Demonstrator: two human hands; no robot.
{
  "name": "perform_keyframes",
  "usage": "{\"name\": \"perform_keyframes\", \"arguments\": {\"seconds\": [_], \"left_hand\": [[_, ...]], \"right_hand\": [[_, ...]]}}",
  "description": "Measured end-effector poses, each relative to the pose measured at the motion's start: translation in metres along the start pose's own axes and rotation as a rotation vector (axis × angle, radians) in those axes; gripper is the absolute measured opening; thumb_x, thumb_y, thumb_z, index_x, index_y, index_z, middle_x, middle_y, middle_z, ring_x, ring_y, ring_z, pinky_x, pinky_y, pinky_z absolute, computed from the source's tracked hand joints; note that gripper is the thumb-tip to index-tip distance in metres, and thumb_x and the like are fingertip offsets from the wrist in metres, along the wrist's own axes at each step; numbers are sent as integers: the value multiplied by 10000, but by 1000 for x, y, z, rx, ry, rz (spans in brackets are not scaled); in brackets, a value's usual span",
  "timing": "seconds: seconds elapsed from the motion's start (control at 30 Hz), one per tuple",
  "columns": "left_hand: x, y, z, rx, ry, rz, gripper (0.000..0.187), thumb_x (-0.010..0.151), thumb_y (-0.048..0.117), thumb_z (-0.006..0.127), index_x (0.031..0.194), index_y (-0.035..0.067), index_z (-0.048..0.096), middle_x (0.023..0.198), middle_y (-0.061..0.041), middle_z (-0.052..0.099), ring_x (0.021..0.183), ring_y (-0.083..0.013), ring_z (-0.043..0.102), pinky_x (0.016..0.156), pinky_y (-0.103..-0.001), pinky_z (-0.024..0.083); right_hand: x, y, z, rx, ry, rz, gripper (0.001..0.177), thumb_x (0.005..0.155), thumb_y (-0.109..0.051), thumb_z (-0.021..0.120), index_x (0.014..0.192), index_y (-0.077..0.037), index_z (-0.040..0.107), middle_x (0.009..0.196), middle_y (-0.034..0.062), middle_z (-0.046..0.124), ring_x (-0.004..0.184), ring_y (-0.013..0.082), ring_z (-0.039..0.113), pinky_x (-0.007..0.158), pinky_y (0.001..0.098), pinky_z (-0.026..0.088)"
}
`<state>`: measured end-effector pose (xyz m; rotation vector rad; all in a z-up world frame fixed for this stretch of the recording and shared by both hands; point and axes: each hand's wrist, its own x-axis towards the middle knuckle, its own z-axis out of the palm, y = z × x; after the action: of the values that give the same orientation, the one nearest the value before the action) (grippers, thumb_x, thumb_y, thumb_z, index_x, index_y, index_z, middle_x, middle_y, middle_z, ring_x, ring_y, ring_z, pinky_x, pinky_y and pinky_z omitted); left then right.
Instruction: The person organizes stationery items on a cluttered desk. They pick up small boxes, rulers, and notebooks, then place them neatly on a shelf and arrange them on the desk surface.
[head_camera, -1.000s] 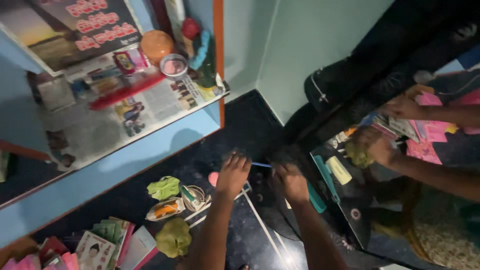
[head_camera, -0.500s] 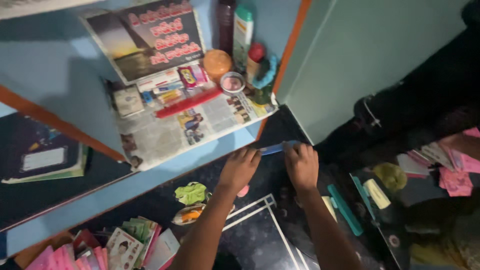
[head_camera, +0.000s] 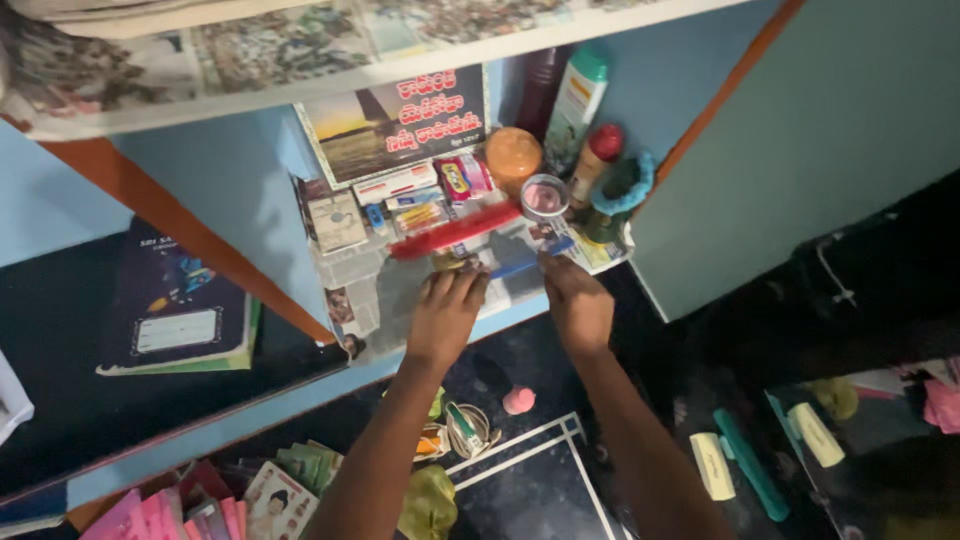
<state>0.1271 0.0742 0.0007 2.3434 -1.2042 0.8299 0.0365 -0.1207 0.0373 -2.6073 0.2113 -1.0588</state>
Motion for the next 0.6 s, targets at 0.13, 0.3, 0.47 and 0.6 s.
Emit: {"name": "perform_keyframes", "arguments": {"seconds": [0.13,0.3,0.47,0.6], "left_hand": [[-5,-26,12,-27,40,-90,289,926,251,631,1179,128,695,1231,-22,647,1138,-254,592,1010,-463,471],[-9,-41,24,73,12,-185,350,872,168,615,1208,154,714,1225,-2,663,1146,-235,609,997,-444,480],[-6,-35,32,76,23,-271,316,875,184,612,1174,159,712,1214,-19,661,1161,-247,608,1018,-457,475],[-2,-29,32,99,32,-343,322,842,191,607,1142,161,721,1189,-20,662,1164,-251,592,1031,-475,455]], "right_hand": [[4,-16,29,162,-44,95,333,929,-29,694,1249,-117,715,1172,150,734,1051,323,728,887,390,578],[7,-21,48,235,-180,197,497,873,5,667,1357,-107,676,1194,176,720,1047,336,725,877,389,566],[15,-15,63,295,-144,181,361,931,-61,667,1292,-65,684,1256,168,714,1111,321,725,920,368,568],[19,-12,70,278,-122,174,295,944,-102,682,1233,-57,715,1234,161,732,1125,319,721,949,376,559]]}}
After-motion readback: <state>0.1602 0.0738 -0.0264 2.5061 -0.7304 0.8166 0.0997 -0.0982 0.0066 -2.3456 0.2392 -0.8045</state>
